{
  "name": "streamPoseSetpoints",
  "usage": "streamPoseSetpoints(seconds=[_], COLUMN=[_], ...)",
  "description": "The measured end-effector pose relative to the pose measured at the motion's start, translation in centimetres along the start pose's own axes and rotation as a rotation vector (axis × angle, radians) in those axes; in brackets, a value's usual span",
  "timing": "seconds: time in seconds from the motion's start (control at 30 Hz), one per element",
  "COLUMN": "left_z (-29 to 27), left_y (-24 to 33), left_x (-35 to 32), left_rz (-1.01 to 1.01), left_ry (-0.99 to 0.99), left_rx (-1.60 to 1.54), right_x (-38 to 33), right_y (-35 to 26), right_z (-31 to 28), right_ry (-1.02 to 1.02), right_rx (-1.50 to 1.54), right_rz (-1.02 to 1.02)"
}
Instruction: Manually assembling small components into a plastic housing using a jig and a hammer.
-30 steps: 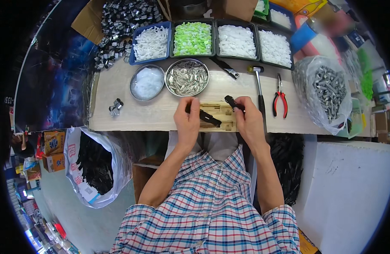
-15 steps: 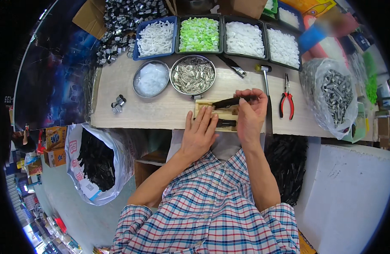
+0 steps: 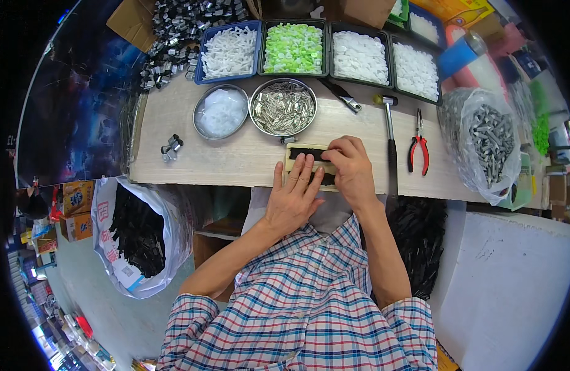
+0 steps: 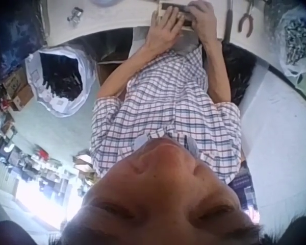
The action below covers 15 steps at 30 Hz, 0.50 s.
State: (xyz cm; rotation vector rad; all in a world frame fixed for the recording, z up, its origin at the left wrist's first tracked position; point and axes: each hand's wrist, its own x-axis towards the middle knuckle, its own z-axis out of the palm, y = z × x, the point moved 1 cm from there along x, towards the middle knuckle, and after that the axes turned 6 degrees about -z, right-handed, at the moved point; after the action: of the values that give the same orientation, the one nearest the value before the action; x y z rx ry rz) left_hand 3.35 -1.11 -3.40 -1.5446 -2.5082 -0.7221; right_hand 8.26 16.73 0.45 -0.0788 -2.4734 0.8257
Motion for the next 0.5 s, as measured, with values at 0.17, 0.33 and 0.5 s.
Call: streamPoseSetpoints(seconds=[0.17,0.33,0.5], left_z=[-2.4,-7.5,-9.2], left_y=[-2.7,-14.5,-20.1], left_x=[-0.7,-0.7,-3.5], left_rz=[-0.130,-0.654,-0.739], left_ry=[0.172,0.428,0.209], left_rx=[-0.006,0.354,0.484], right_x=[0.3,1.4,1.9], right_y=[-0.2,-0.7,-2.2], right_z=[-0.5,-0.6,-0.9], right_ry=[-0.099,-0.160,-0.046], right_rx=[-0.309,-0.314,-0.193], right_rz=[-0.106,-0.085,-0.045])
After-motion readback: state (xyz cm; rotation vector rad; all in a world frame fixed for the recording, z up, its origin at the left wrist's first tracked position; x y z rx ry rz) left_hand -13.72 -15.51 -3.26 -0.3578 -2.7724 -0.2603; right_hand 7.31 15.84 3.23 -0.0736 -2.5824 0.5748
